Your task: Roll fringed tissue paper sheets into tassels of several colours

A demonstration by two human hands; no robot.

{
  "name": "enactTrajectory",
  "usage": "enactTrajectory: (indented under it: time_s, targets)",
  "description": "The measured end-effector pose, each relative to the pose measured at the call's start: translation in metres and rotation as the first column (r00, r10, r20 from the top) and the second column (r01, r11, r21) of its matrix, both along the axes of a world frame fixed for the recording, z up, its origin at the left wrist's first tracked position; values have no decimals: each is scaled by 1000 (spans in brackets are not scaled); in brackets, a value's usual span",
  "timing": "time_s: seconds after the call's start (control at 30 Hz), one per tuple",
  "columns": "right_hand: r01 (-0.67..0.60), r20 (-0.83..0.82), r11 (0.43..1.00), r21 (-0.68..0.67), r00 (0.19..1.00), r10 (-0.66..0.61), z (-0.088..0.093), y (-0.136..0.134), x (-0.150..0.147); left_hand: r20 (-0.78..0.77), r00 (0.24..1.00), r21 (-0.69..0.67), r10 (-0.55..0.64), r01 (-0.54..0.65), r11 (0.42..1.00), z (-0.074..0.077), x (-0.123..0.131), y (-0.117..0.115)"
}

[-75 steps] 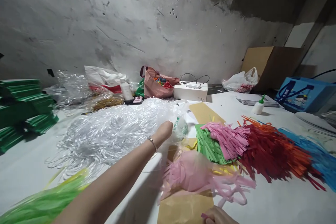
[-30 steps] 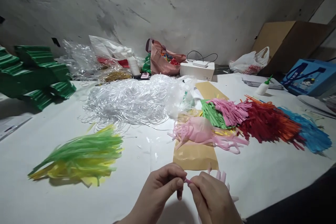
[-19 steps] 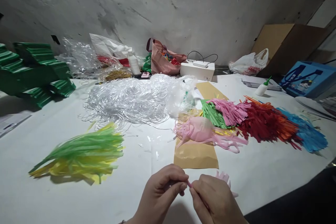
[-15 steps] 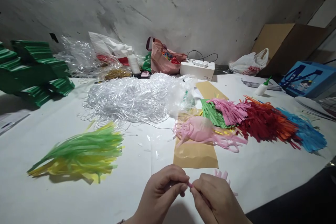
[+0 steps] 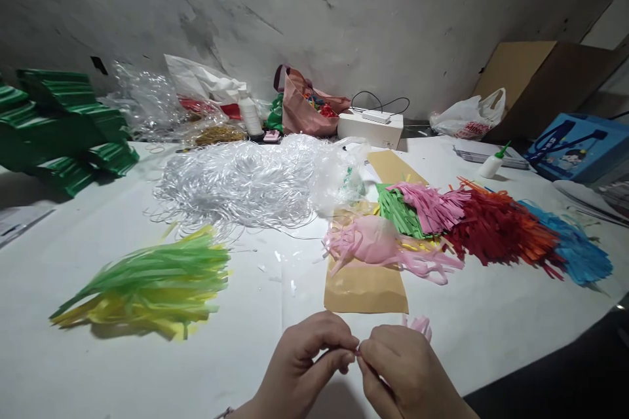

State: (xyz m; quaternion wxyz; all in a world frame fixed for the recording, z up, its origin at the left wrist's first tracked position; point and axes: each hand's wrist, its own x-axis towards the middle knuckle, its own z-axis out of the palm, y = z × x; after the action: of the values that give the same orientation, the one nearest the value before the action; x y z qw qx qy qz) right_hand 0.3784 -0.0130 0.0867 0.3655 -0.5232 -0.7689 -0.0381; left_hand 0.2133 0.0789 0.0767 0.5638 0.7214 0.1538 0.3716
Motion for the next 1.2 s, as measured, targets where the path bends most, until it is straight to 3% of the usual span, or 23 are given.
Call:
enactTrajectory:
  time_s: [0.1, 0.37, 0.5, 0.77, 0.93, 1.13, 1.2]
  targets:
    - [0, -62, 999, -46, 998, -3, -1, -1, -1, -30, 1000, 63, -9, 11, 998, 3, -2, 2]
    - [-65, -143, 987, -147, 989, 43, -4, -8, 5, -97, 995, 38, -20, 23, 999, -1, -2, 2]
    - [-37, -106, 994, -106, 994, 26, -8, -9, 3, -117, 992, -10, -45, 44, 999, -2, -2, 3]
    - [-71, -144, 983, -168, 988, 47, -2, -10, 5, -152, 984, -115, -96, 79, 990, -2, -4, 3]
    - [-29, -100, 987, -161, 995, 13, -4, -10, 6, -154, 979, -180, -135, 106, 978, -2, -4, 4]
    - [-6, -122, 986, -167, 992, -15, -3, -12, 6, -174, 972, -175, -155, 124, 977, -2, -3, 4]
    - [-18, -150, 982, -187, 989, -11, -2, -12, 7, -158, 974, -249, -163, 120, 961, -2, -2, 4]
